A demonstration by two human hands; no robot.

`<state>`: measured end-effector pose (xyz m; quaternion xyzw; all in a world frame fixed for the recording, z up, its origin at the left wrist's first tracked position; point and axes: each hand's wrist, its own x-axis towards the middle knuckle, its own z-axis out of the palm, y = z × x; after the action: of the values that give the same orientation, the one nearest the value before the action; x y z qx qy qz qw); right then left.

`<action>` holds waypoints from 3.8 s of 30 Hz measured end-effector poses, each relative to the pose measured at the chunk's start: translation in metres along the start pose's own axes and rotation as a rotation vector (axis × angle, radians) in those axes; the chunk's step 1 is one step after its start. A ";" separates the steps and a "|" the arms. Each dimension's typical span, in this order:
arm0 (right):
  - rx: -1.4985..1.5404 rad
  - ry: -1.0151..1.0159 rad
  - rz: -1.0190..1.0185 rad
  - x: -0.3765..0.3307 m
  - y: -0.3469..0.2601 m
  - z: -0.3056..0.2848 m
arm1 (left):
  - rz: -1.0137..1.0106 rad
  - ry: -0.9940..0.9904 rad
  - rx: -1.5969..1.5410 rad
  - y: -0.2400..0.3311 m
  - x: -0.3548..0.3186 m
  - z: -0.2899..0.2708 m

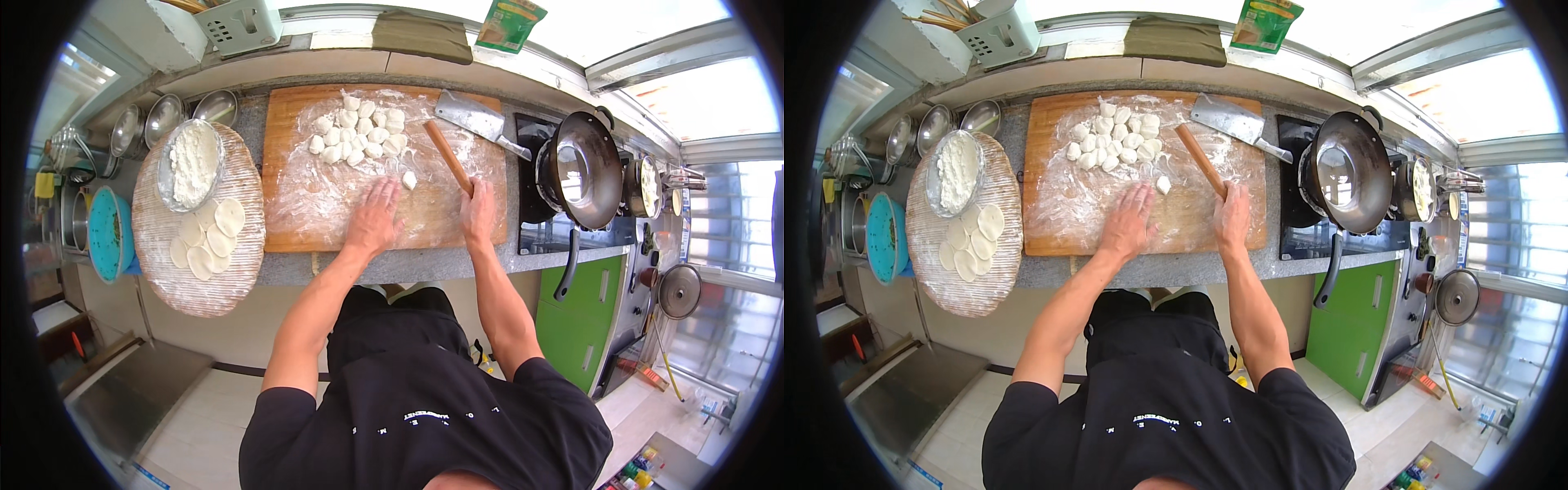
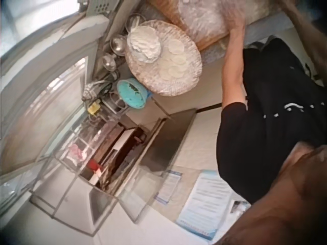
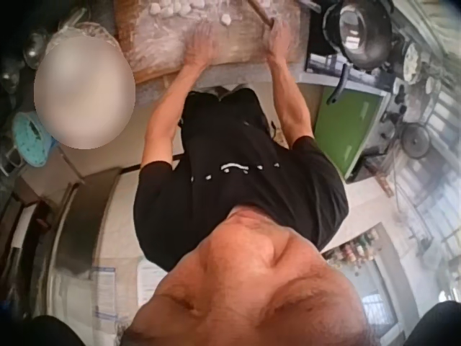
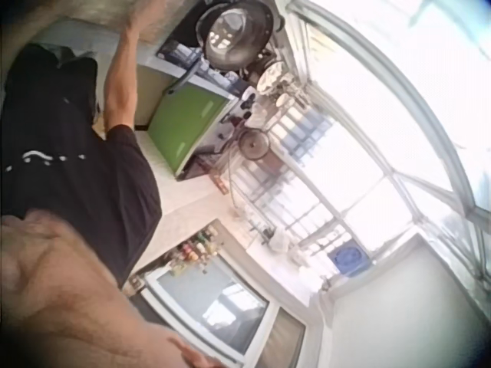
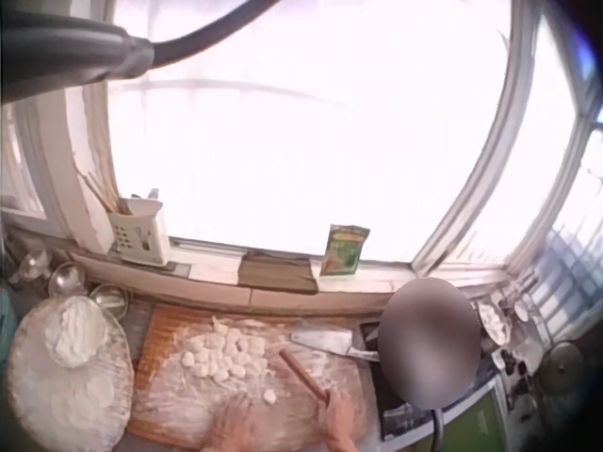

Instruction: The person repeatedly rolls small dough balls into flat circular discs using a rolling pin on a floured wooden board. They place the finished discs onto a nearby tray and continue the process with additional dough balls from the pile.

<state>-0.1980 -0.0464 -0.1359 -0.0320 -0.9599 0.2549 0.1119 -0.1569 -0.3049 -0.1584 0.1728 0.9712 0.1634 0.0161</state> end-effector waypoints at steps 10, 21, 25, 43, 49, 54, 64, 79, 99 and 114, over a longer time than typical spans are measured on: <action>0.041 -0.316 -0.145 -0.012 -0.037 -0.005 | -0.005 -0.177 0.062 -0.027 -0.034 -0.020; 0.138 -0.231 -0.128 -0.008 -0.031 -0.008 | -0.089 -0.187 0.014 -0.006 -0.014 -0.019; 0.136 -0.295 -0.241 0.002 -0.056 -0.020 | -0.093 0.144 -0.158 -0.009 -0.029 -0.023; -0.383 -0.460 -0.697 0.024 -0.095 0.038 | -0.452 0.200 0.057 -0.042 -0.011 -0.038; -0.325 -0.575 -0.645 -0.028 -0.085 0.009 | -0.381 0.049 0.028 -0.019 -0.045 -0.050; -0.120 -0.487 -0.616 -0.048 -0.068 0.012 | -0.187 -0.061 -0.399 -0.023 -0.011 -0.068; 0.027 -0.460 -0.663 -0.057 -0.066 -0.001 | -0.565 -0.402 -0.210 -0.030 0.005 -0.076; -0.295 -0.510 -0.599 0.024 -0.116 0.058 | -0.552 0.379 0.138 -0.069 0.003 -0.041; -0.052 -0.571 -0.556 -0.022 -0.096 0.029 | -0.118 -0.111 -0.483 -0.060 -0.029 -0.059; 0.094 -0.549 -0.687 -0.022 -0.102 0.040 | -0.600 0.239 0.085 -0.067 -0.057 -0.054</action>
<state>-0.1862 -0.1573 -0.1237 0.3631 -0.8964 0.2453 -0.0675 -0.1304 -0.4004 -0.1302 -0.1408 0.9798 0.1298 -0.0577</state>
